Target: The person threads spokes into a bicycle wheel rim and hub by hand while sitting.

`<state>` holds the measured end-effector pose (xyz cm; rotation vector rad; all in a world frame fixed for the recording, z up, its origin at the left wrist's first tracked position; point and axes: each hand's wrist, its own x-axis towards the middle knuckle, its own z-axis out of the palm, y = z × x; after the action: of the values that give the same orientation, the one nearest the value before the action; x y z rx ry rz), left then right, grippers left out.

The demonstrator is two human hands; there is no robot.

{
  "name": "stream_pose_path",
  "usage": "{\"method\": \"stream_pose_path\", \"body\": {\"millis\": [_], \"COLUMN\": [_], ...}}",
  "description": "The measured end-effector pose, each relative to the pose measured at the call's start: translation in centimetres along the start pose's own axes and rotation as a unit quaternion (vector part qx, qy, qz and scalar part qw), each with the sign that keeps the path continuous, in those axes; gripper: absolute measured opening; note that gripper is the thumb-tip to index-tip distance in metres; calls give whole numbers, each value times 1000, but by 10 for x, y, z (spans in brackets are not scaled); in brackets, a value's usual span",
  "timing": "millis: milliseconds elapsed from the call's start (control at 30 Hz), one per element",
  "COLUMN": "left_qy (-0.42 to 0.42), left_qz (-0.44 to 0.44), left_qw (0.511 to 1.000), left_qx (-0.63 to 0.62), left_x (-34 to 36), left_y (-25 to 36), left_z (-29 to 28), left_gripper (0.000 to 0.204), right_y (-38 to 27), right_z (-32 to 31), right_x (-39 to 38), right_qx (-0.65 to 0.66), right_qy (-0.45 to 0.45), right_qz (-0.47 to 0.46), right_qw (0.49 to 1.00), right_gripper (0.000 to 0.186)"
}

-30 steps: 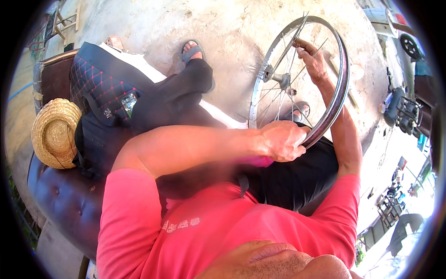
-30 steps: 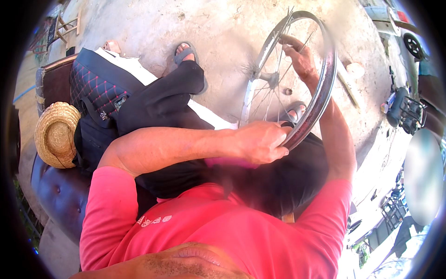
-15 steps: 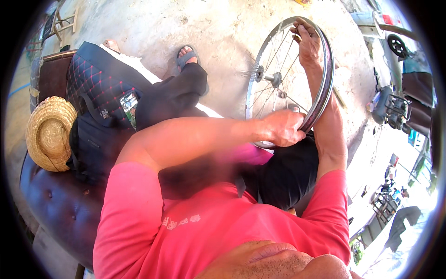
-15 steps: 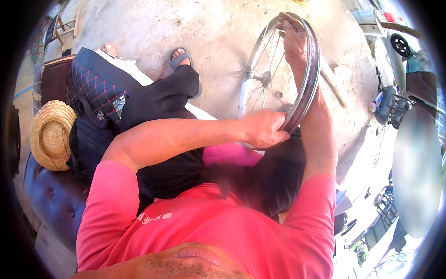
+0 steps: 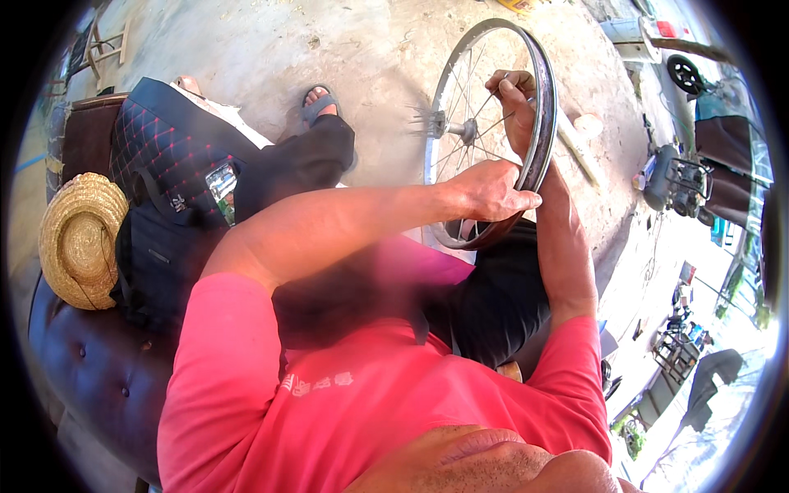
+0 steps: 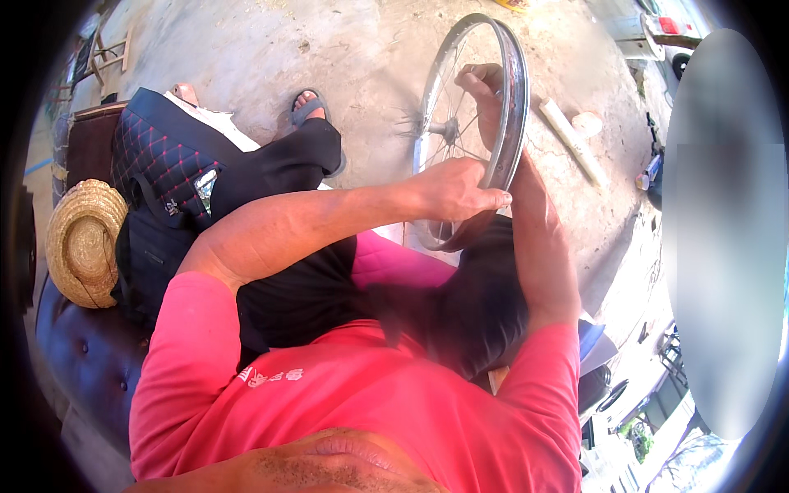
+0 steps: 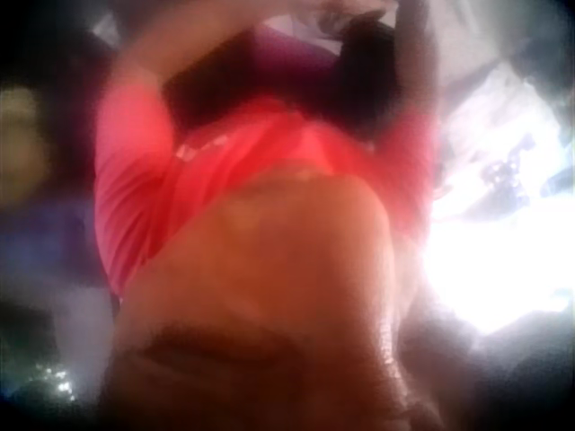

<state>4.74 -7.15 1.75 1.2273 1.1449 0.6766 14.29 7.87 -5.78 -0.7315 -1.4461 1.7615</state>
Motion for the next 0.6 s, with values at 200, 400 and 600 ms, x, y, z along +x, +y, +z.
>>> {"method": "stream_pose_path", "body": {"millis": [200, 400, 600], "left_qy": [-19, 166, 341], "left_qz": [21, 40, 154], "left_qw": [996, 974, 908], "left_qx": [85, 147, 187], "left_x": [1, -7, 10], "left_y": [6, 34, 29], "left_z": [-9, -74, -88], "left_gripper": [58, 59, 52], "right_y": [-2, 28, 27], "right_z": [-1, -19, -17], "right_x": [-11, -10, -22], "right_qx": [-43, 41, -81], "right_qy": [73, 21, 19], "right_qz": [25, 67, 82], "right_qw": [996, 997, 993], "right_gripper": [16, 24, 25]}}
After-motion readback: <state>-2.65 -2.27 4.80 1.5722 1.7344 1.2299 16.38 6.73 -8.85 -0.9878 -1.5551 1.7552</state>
